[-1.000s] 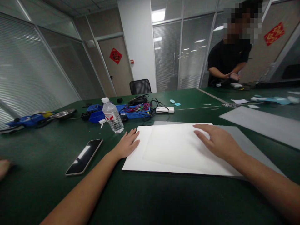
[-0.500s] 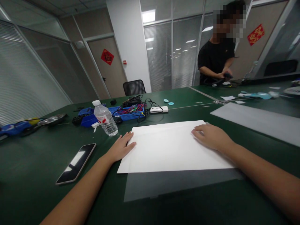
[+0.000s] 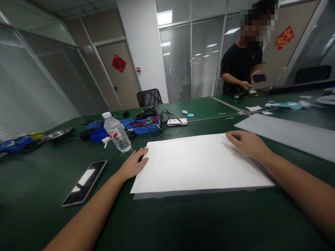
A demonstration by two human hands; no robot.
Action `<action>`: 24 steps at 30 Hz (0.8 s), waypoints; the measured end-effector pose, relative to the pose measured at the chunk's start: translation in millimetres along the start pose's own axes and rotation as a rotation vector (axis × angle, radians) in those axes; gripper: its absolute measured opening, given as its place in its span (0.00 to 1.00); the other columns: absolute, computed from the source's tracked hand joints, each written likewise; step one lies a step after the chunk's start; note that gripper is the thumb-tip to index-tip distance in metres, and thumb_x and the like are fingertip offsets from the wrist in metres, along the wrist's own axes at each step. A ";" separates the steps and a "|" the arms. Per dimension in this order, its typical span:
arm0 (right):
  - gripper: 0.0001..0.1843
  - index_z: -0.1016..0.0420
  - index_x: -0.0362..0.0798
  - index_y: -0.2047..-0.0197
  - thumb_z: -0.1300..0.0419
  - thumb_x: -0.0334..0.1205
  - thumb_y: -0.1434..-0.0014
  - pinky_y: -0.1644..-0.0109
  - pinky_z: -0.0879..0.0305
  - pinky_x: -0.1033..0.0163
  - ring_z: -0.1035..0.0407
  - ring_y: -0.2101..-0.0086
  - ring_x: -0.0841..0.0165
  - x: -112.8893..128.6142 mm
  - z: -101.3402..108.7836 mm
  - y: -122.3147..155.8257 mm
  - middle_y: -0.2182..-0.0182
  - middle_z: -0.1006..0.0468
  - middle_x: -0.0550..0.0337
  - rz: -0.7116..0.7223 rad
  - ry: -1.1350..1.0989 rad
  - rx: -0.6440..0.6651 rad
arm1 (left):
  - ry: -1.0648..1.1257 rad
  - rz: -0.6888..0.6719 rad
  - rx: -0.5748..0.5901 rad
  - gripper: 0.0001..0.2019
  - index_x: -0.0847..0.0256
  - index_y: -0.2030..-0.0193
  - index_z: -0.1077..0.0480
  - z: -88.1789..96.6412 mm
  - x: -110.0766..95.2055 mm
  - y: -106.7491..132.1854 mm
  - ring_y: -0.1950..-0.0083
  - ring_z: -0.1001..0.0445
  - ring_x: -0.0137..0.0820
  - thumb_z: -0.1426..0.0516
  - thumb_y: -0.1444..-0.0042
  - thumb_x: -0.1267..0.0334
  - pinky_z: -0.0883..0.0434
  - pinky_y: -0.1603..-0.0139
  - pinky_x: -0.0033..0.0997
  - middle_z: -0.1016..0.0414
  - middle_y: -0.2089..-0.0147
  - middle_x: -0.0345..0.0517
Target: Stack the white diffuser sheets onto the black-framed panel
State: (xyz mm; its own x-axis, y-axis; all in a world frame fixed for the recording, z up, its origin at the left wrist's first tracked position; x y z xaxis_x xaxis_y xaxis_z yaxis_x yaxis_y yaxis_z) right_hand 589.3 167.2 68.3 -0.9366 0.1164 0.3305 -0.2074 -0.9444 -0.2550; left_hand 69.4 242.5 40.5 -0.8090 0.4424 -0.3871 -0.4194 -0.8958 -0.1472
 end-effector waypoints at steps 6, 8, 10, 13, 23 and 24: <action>0.29 0.16 0.51 0.47 0.51 0.59 0.31 0.54 0.30 0.46 0.24 0.56 0.48 -28.0 18.6 -1.3 0.55 0.17 0.43 -0.264 0.213 0.008 | 0.006 0.132 -0.137 0.31 0.59 0.35 0.24 7.0 1.5 0.1 0.31 0.26 0.47 0.44 0.39 0.44 0.33 0.28 0.47 0.24 0.32 0.51; 0.29 0.15 0.52 0.48 0.52 0.59 0.31 0.54 0.30 0.45 0.23 0.57 0.47 -20.6 16.1 0.6 0.57 0.17 0.43 -0.237 0.235 0.006 | 0.006 0.148 -0.166 0.29 0.58 0.37 0.23 8.5 0.9 0.5 0.34 0.23 0.48 0.44 0.38 0.44 0.31 0.30 0.46 0.21 0.35 0.49; 0.29 0.15 0.52 0.51 0.52 0.60 0.31 0.54 0.30 0.43 0.23 0.58 0.46 -9.2 9.2 2.6 0.59 0.18 0.43 -0.181 0.256 0.021 | 0.004 0.161 -0.178 0.28 0.58 0.37 0.22 9.0 0.7 0.8 0.35 0.23 0.48 0.44 0.37 0.44 0.31 0.30 0.47 0.20 0.36 0.48; 0.29 0.15 0.51 0.51 0.52 0.60 0.31 0.53 0.30 0.42 0.23 0.58 0.47 4.0 -1.6 3.9 0.60 0.17 0.44 -0.108 0.248 0.038 | -0.011 0.167 -0.164 0.30 0.59 0.37 0.23 8.8 0.3 1.2 0.32 0.25 0.49 0.45 0.37 0.43 0.33 0.28 0.47 0.23 0.34 0.51; 0.35 0.30 0.44 0.30 0.47 0.57 0.32 0.41 0.36 0.44 0.35 0.38 0.44 -110.5 28.6 -16.4 0.35 0.30 0.35 -0.259 0.288 -0.109 | -0.021 0.197 -0.169 0.33 0.60 0.34 0.25 13.8 -3.9 2.8 0.61 0.18 0.42 0.48 0.37 0.41 0.23 0.52 0.42 0.16 0.44 0.50; 0.38 0.30 0.42 0.31 0.45 0.60 0.33 0.42 0.35 0.42 0.34 0.39 0.42 -129.3 29.4 -16.2 0.36 0.31 0.31 -0.319 0.304 -0.097 | -0.023 0.197 -0.168 0.33 0.60 0.34 0.25 14.0 -3.5 2.8 0.62 0.18 0.42 0.48 0.38 0.42 0.23 0.53 0.41 0.15 0.46 0.50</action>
State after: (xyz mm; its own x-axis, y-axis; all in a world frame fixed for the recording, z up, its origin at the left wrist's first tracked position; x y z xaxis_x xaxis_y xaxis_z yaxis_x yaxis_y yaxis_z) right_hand 722.0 158.4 56.4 -0.8590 0.4957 0.1283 -0.5111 -0.8152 -0.2724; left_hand 65.4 239.0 54.2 -0.8780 0.2580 -0.4031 -0.1803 -0.9585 -0.2207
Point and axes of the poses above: each hand's wrist, its own y-axis away from the middle knuckle, its own z-axis out of the back of the hand, x = y × z, the point moved 3 cm from there along -y, towards the middle knuckle
